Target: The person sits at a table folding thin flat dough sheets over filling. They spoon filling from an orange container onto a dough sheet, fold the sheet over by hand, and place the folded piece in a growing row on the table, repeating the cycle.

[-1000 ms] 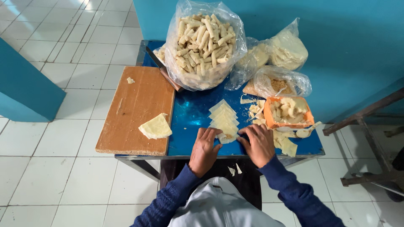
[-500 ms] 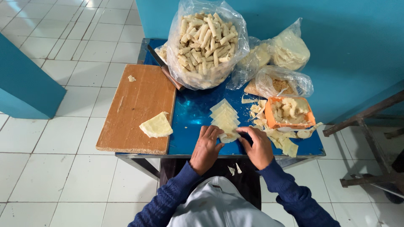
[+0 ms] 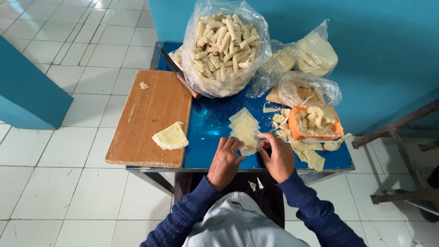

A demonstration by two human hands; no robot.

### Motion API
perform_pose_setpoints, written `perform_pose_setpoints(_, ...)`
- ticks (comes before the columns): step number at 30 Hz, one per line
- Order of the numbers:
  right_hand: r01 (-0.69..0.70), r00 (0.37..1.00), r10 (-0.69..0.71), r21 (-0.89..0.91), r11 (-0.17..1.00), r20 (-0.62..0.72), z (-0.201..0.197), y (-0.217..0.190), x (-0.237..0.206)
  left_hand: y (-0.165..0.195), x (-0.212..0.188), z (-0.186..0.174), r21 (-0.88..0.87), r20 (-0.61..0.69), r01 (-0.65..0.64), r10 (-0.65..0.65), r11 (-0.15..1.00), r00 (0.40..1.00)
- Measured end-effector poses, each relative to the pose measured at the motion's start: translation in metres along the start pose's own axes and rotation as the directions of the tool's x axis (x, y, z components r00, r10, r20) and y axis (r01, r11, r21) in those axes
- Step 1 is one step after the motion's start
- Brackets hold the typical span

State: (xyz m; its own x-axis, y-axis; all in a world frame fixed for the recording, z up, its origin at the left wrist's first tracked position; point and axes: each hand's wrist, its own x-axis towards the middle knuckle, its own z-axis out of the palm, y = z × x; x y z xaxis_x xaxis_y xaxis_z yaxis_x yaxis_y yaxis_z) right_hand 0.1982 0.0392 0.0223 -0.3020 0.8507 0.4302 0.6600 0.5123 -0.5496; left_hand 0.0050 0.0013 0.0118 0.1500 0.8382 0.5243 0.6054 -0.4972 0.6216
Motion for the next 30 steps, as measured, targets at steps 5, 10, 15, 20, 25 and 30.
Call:
perform_pose_setpoints(5,0.086,0.996,-0.086,0.039,0.996,-0.016,0.001,-0.007,-0.008,-0.001,0.0,0.0,-0.024,0.005,0.001,-0.001,1.0,1.0)
perform_pose_setpoints(10,0.249,0.966,-0.255,-0.138,0.959,-0.035,0.005,0.002,-0.012,-0.003,0.001,0.002,-0.034,0.038,0.027,-0.025,0.999,0.999)
perform_pose_setpoints(15,0.296,0.954,-0.301,-0.141,0.945,-0.013,0.012,0.02,-0.004,-0.003,0.003,0.001,-0.027,0.047,0.005,-0.004,1.0,0.999)
perform_pose_setpoints(20,0.05,0.996,-0.055,0.065,0.997,0.075,0.015,0.026,0.011,-0.005,0.004,0.001,0.053,0.067,-0.074,0.071,0.996,0.995)
perform_pose_setpoints(25,-0.041,0.995,0.025,0.17,0.985,0.092,0.019,0.018,0.018,-0.014,0.012,0.007,0.072,0.057,-0.033,0.029,0.997,0.998)
perform_pose_setpoints(30,0.207,0.975,-0.215,-0.124,0.971,-0.058,0.026,0.008,0.015,-0.026,0.024,0.011,0.045,0.049,-0.018,0.016,0.999,0.999)
